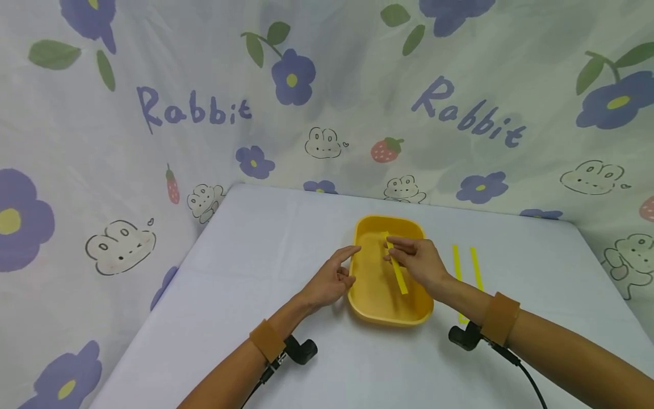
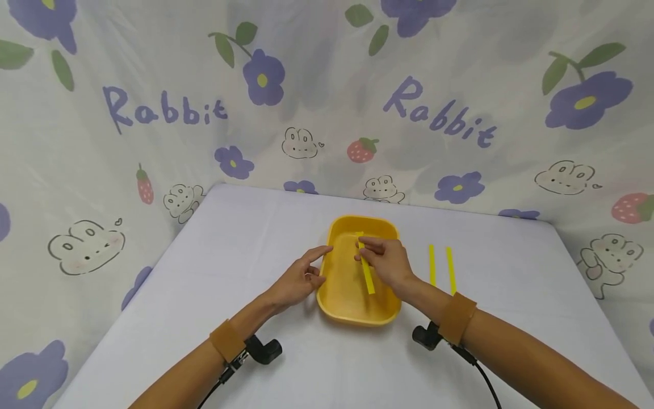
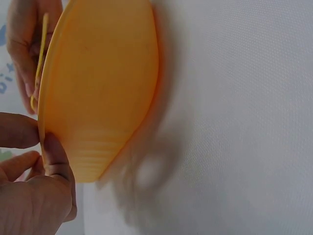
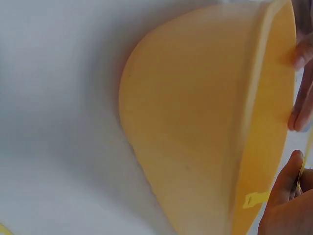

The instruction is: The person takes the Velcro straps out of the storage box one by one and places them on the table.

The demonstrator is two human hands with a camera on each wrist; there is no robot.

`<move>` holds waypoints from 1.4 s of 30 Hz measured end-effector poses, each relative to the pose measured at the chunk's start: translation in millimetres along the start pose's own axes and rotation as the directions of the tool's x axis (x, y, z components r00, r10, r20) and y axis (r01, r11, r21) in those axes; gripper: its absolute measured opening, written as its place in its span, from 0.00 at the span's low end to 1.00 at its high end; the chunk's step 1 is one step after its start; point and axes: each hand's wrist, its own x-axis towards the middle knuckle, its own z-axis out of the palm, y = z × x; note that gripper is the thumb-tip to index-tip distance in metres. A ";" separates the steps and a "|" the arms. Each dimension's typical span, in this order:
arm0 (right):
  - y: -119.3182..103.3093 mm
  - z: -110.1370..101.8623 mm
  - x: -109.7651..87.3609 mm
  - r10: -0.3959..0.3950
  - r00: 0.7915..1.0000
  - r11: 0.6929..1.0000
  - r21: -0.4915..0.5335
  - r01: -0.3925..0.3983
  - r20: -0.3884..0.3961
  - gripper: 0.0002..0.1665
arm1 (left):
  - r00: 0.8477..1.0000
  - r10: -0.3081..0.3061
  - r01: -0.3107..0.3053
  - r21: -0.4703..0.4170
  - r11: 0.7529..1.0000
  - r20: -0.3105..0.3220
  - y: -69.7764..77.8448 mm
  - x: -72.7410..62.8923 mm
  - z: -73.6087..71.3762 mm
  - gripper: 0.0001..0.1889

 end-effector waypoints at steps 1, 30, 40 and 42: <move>-1.1 -1.1 -0.4 0.005 1.000 1.000 0.005 -0.005 -0.004 0.25 | 1.000 0.001 -0.001 0.000 1.000 -0.001 -0.1 0.1 -0.1 0.34; -8.9 -55.3 -9.0 0.113 0.980 0.991 0.095 -0.098 -0.161 0.29 | 1.000 -0.017 0.017 -0.010 1.000 -0.006 1.7 -1.9 -0.8 0.35; -4.5 -67.2 -10.5 0.131 0.974 0.986 0.123 -0.109 -0.188 0.30 | 1.000 -0.017 0.017 -0.014 1.000 -0.008 2.7 -2.8 -0.6 0.35; -3.7 -68.5 -10.5 0.137 0.971 0.985 0.131 -0.113 -0.195 0.30 | 1.000 -0.017 0.016 -0.012 1.000 -0.009 2.8 -2.9 -0.6 0.35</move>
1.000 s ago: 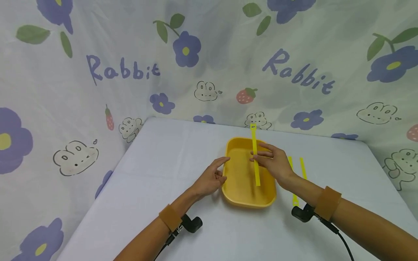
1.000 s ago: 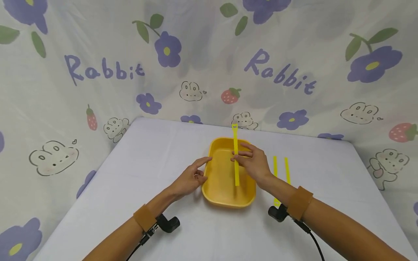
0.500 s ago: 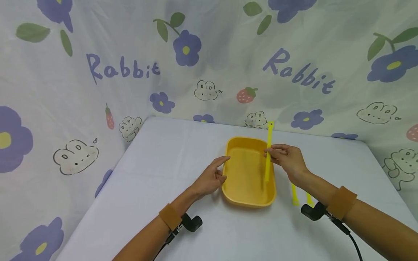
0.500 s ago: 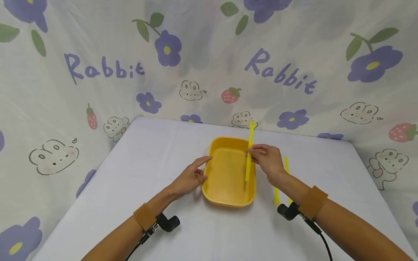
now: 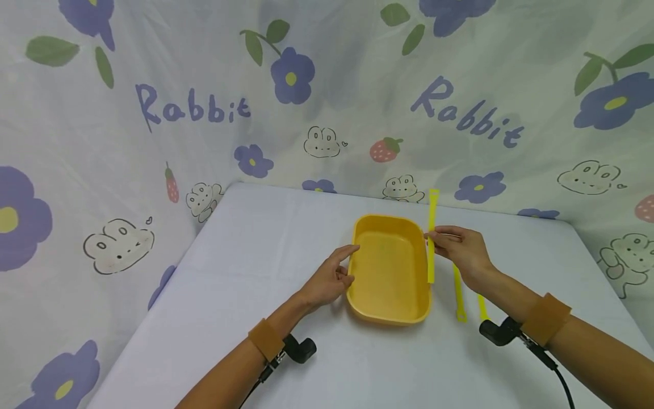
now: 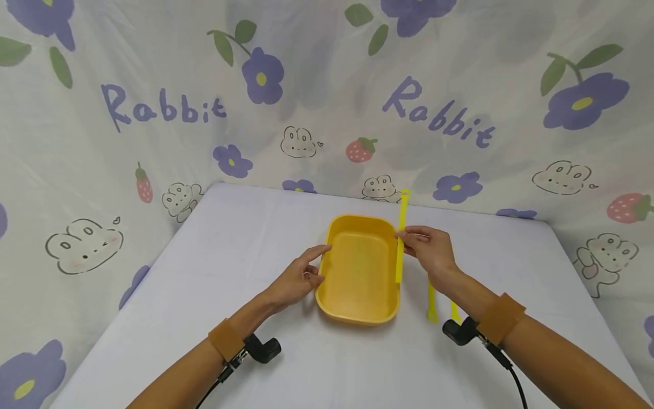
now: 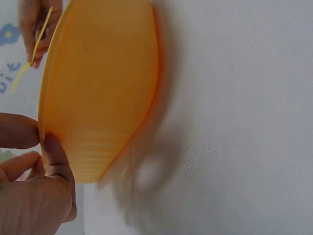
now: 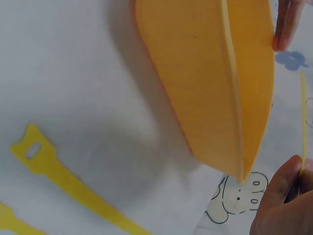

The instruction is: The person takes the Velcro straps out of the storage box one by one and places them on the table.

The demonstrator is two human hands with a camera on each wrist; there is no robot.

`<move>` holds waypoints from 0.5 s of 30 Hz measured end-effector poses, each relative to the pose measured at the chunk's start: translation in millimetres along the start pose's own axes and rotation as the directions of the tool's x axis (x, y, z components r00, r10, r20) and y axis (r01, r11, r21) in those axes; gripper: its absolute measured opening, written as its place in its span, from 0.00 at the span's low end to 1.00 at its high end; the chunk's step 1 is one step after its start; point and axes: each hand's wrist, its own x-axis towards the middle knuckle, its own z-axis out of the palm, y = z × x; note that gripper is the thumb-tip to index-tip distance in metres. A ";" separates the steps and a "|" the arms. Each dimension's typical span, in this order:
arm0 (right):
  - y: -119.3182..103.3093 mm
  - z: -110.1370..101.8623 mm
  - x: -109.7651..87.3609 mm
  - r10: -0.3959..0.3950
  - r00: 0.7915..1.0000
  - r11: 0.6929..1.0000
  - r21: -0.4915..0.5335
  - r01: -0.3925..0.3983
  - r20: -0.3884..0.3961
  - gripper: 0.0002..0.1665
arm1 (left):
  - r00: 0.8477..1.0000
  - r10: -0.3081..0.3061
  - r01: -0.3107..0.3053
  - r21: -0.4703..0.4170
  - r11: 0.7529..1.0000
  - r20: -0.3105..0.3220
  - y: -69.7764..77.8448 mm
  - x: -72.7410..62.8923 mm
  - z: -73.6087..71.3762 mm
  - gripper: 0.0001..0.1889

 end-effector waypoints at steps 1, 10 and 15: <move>0.0 -0.5 -0.1 0.002 1.000 1.000 0.001 -0.002 -0.003 0.30 | 1.000 0.000 0.000 0.000 1.000 -0.001 0.0 0.0 0.0 0.35; 1.4 -12.4 -1.0 -0.035 0.999 0.995 -0.088 0.038 0.038 0.31 | 1.000 0.009 -0.009 0.005 1.000 0.000 -0.8 0.2 0.2 0.35; 0.9 -21.4 -1.3 -0.021 0.995 0.971 -0.237 0.043 0.094 0.30 | 1.000 0.019 -0.019 -0.002 1.000 0.005 -1.9 0.3 0.1 0.35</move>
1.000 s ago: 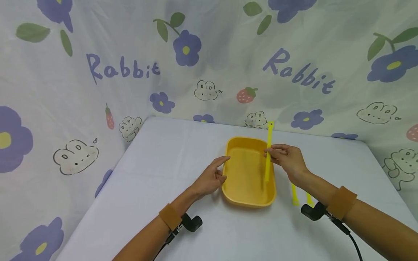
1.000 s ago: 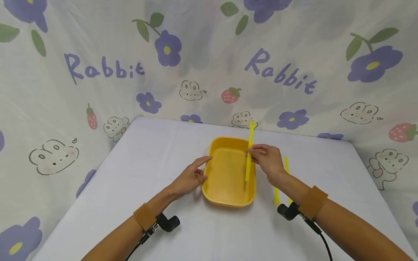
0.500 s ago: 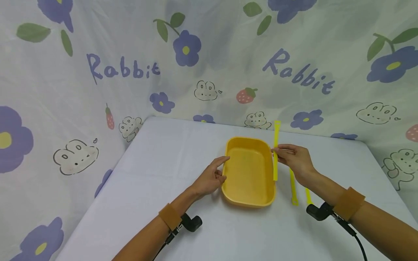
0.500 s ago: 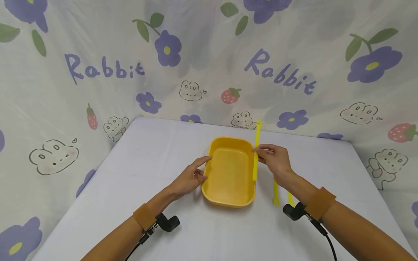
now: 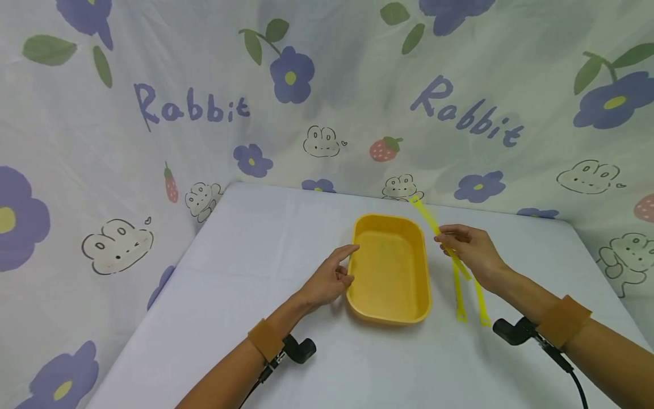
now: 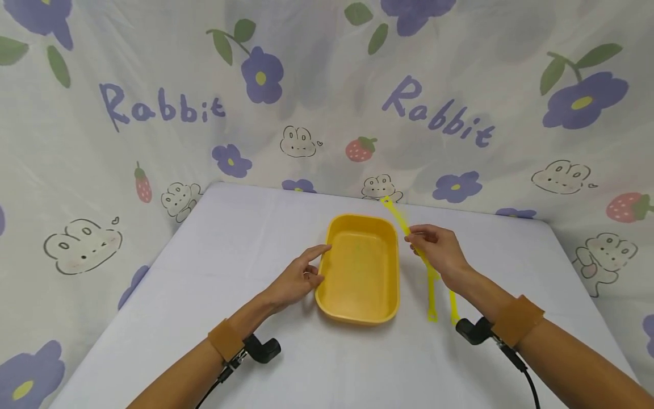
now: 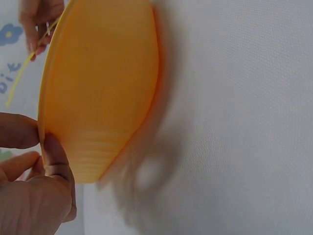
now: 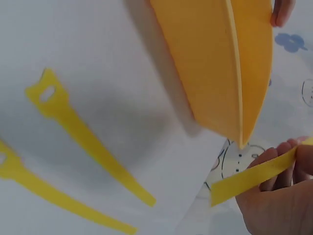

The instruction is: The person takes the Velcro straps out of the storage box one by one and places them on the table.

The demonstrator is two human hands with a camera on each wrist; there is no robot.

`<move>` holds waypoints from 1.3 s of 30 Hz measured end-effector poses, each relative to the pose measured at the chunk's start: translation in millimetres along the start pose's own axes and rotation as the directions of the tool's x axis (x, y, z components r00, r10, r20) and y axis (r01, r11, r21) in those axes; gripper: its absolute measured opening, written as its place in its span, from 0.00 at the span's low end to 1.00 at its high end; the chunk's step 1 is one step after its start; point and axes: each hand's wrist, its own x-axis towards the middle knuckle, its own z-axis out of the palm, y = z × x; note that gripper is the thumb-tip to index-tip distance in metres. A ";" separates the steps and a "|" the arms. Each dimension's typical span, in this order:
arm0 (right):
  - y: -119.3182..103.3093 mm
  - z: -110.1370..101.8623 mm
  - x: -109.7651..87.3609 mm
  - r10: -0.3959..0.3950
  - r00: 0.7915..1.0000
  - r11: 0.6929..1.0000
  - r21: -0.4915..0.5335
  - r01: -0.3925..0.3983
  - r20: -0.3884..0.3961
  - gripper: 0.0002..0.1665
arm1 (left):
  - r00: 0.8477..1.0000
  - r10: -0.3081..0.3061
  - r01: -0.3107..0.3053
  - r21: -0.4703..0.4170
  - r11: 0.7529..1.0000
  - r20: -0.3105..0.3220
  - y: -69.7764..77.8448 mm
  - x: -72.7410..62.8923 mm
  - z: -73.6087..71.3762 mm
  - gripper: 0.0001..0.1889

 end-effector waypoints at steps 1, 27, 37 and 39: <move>0.4 -2.1 0.1 -0.004 1.000 0.999 -0.035 0.005 0.013 0.29 | 1.000 0.001 -0.001 0.000 1.000 0.001 -0.1 -0.2 0.1 0.35; 5.8 -62.8 29.1 -0.269 0.741 0.561 -0.525 0.640 0.616 0.11 | 1.000 -0.010 0.010 0.005 1.000 0.000 2.6 -0.6 -0.7 0.35; -2.2 -34.8 32.8 -0.156 0.677 0.267 -0.629 0.730 0.719 0.17 | 1.000 -0.004 0.004 0.017 1.000 -0.004 0.6 0.3 0.3 0.34; -2.5 -30.0 33.1 -0.153 0.658 0.225 -0.623 0.749 0.737 0.19 | 1.000 -0.002 0.002 0.020 1.000 -0.004 0.6 0.6 0.5 0.34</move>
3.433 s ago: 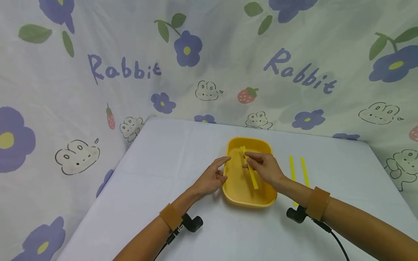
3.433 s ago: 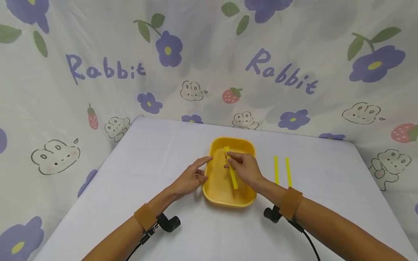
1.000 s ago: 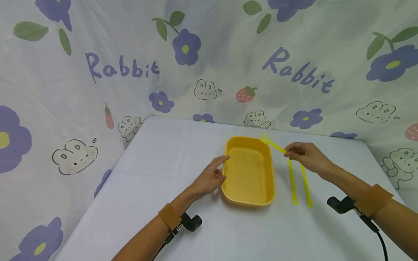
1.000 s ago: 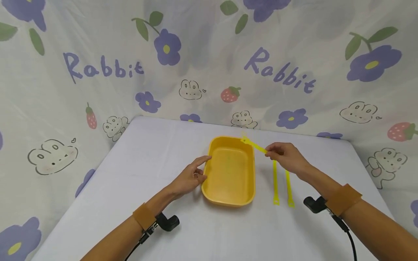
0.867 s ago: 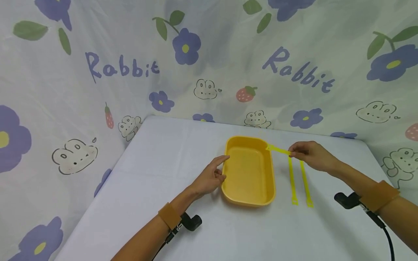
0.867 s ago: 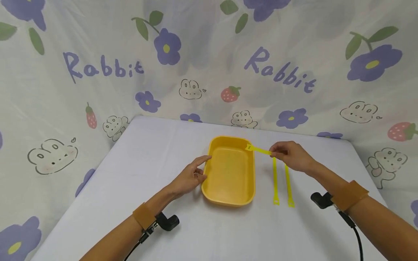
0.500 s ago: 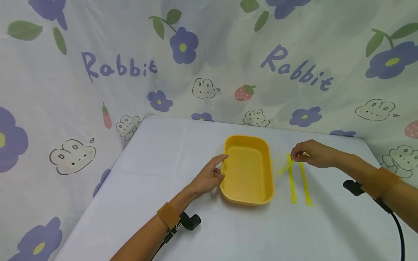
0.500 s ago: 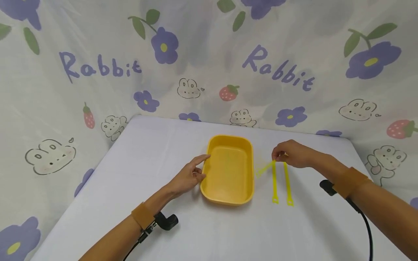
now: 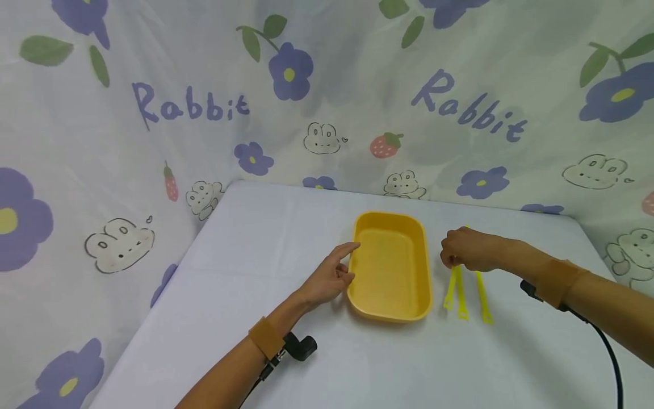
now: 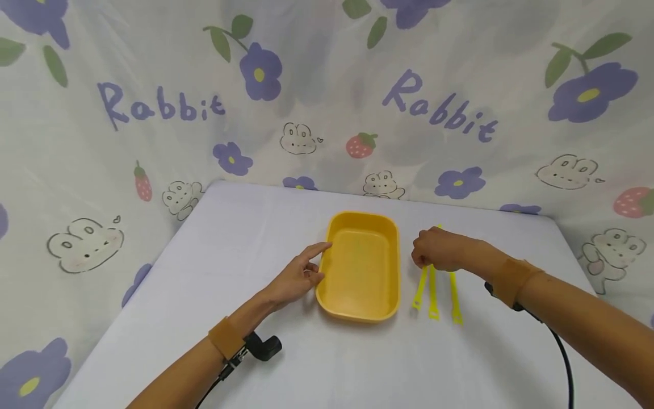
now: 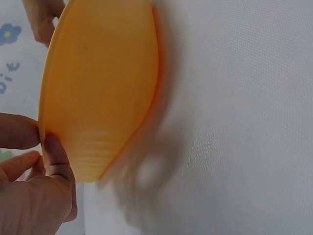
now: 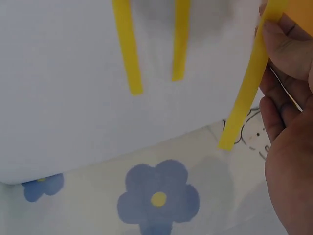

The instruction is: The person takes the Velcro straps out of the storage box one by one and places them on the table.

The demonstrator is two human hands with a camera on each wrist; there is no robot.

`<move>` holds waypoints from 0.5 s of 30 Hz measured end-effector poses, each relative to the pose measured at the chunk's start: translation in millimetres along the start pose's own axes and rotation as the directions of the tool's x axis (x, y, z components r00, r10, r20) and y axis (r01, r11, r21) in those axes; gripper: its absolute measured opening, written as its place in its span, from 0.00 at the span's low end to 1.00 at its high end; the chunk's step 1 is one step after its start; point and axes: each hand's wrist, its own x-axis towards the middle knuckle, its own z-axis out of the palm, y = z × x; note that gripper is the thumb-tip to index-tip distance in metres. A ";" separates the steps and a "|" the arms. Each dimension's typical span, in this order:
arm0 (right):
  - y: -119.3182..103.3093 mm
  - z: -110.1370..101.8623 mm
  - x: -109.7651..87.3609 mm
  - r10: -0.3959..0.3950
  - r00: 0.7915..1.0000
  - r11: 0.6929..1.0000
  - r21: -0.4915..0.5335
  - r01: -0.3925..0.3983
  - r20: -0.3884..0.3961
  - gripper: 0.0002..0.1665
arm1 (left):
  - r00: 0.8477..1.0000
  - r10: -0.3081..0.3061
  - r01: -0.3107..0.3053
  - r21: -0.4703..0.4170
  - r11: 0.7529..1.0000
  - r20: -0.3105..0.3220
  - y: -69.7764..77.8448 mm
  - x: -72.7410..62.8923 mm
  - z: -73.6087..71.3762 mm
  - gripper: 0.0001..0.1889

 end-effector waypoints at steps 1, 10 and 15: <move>-0.8 0.9 1.7 -0.014 1.000 1.000 -0.021 0.014 0.004 0.20 | 1.000 0.002 -0.002 0.002 1.000 0.000 -0.4 0.3 0.2 0.34; -3.5 13.9 12.3 -0.075 0.997 0.996 -0.036 0.076 0.020 0.17 | 1.000 -0.007 0.007 0.005 1.000 -0.003 -0.5 -0.6 0.5 0.34; -4.9 19.4 15.1 -0.086 0.996 0.995 -0.054 0.086 0.005 0.15 | 1.000 -0.009 0.009 0.009 1.000 0.000 0.2 -0.6 -0.4 0.34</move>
